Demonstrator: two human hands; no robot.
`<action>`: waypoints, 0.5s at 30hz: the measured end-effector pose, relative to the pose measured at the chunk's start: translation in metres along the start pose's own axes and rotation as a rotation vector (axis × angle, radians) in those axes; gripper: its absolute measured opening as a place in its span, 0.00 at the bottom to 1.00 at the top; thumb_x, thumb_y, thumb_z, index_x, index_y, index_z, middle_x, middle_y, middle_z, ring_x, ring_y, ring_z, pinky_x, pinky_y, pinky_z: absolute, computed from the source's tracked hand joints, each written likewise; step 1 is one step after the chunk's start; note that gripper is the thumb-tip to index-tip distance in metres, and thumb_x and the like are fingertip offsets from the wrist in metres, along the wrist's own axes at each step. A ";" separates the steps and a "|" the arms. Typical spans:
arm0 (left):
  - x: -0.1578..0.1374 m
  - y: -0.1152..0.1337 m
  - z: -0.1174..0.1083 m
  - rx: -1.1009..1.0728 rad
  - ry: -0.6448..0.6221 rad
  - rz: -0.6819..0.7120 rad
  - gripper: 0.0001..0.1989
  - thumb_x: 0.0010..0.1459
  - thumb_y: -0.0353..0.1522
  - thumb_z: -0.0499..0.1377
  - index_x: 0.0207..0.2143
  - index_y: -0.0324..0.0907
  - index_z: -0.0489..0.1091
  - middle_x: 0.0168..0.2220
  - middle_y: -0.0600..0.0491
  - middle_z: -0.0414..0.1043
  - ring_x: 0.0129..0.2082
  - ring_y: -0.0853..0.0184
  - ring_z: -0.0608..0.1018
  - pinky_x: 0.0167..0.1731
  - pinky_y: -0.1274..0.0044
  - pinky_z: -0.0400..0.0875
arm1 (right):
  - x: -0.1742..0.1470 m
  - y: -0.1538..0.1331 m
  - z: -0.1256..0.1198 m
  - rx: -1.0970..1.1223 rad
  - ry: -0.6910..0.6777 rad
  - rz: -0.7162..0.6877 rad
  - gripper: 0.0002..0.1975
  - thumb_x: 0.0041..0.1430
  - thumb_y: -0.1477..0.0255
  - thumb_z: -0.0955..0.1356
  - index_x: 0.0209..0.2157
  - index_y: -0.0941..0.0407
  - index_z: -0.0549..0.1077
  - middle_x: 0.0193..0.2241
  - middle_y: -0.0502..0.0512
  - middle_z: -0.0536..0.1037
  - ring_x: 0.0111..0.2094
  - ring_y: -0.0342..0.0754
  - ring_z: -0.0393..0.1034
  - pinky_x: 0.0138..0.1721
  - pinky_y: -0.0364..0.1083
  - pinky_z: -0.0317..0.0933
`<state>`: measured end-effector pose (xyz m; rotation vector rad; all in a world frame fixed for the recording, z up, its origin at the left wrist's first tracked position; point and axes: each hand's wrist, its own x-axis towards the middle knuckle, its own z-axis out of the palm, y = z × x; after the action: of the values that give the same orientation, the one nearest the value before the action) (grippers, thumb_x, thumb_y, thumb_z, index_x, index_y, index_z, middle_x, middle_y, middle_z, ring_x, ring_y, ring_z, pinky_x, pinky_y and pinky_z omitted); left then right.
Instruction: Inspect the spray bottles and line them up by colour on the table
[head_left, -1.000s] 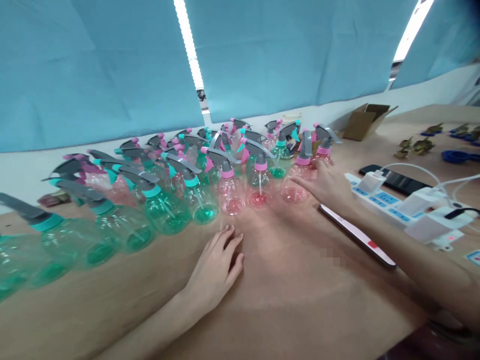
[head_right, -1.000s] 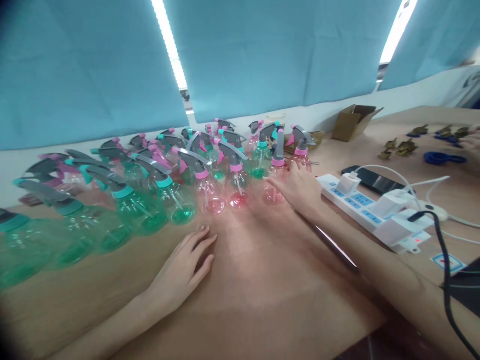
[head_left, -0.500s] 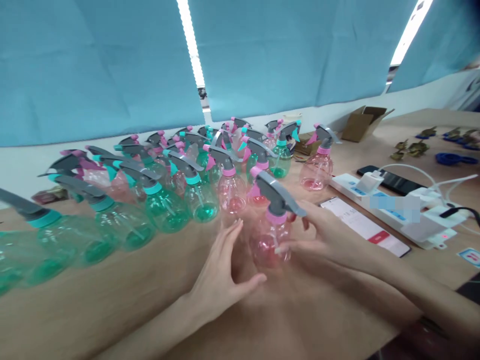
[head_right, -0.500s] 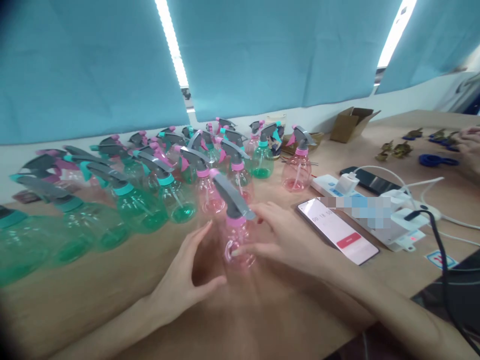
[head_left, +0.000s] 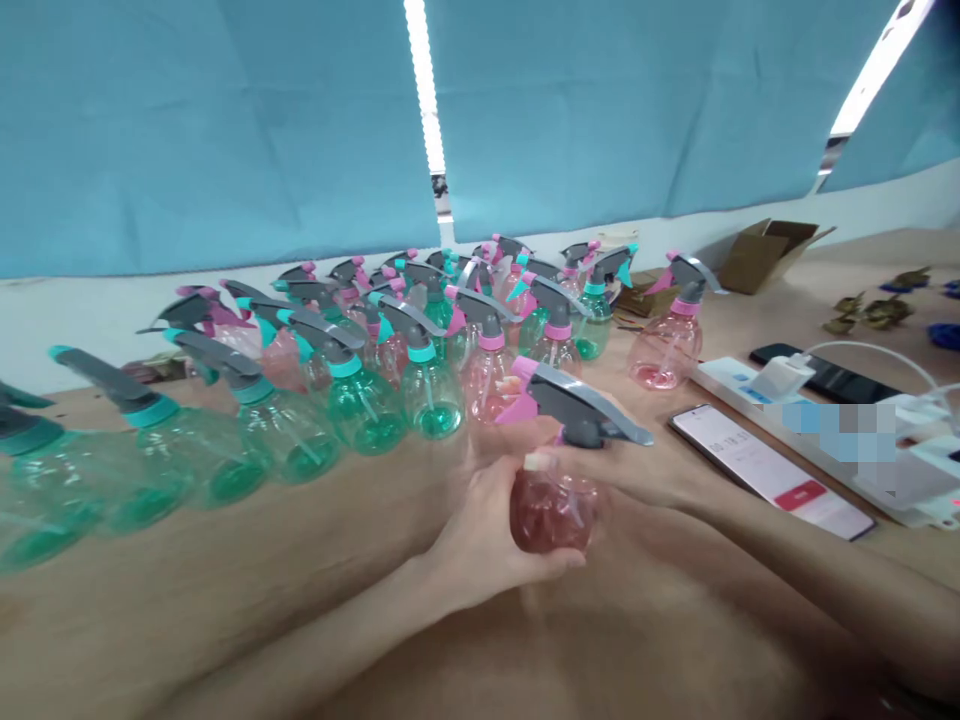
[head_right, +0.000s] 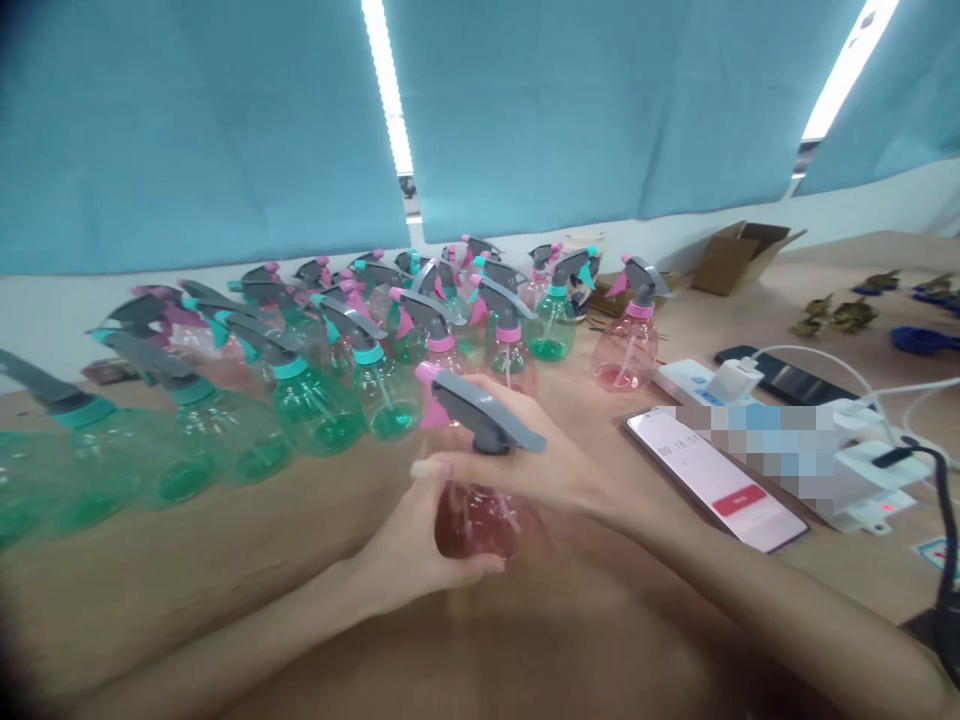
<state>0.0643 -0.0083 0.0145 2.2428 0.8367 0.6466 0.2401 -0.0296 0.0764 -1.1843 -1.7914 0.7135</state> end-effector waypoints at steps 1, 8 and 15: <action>0.001 0.000 0.001 0.005 0.003 0.010 0.35 0.42 0.41 0.71 0.50 0.42 0.62 0.48 0.45 0.69 0.50 0.49 0.72 0.49 0.58 0.67 | 0.001 -0.001 0.001 0.012 0.009 -0.003 0.15 0.52 0.60 0.70 0.41 0.50 0.71 0.31 0.49 0.74 0.32 0.48 0.70 0.31 0.47 0.67; 0.009 -0.004 0.004 -0.015 -0.024 0.012 0.45 0.38 0.42 0.72 0.57 0.40 0.58 0.52 0.41 0.67 0.52 0.47 0.71 0.52 0.56 0.63 | 0.002 -0.001 -0.001 0.046 -0.025 -0.044 0.12 0.58 0.56 0.65 0.35 0.49 0.73 0.30 0.49 0.75 0.32 0.49 0.71 0.33 0.49 0.67; 0.006 -0.011 -0.005 0.065 -0.104 0.072 0.48 0.41 0.48 0.70 0.60 0.42 0.55 0.52 0.43 0.68 0.52 0.48 0.70 0.52 0.56 0.63 | 0.005 0.011 0.003 -0.026 0.035 -0.023 0.15 0.60 0.55 0.62 0.33 0.50 0.72 0.23 0.48 0.72 0.27 0.47 0.68 0.31 0.48 0.65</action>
<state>0.0610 0.0046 0.0107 2.3533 0.7378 0.5371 0.2410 -0.0206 0.0679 -1.1842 -1.7876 0.6536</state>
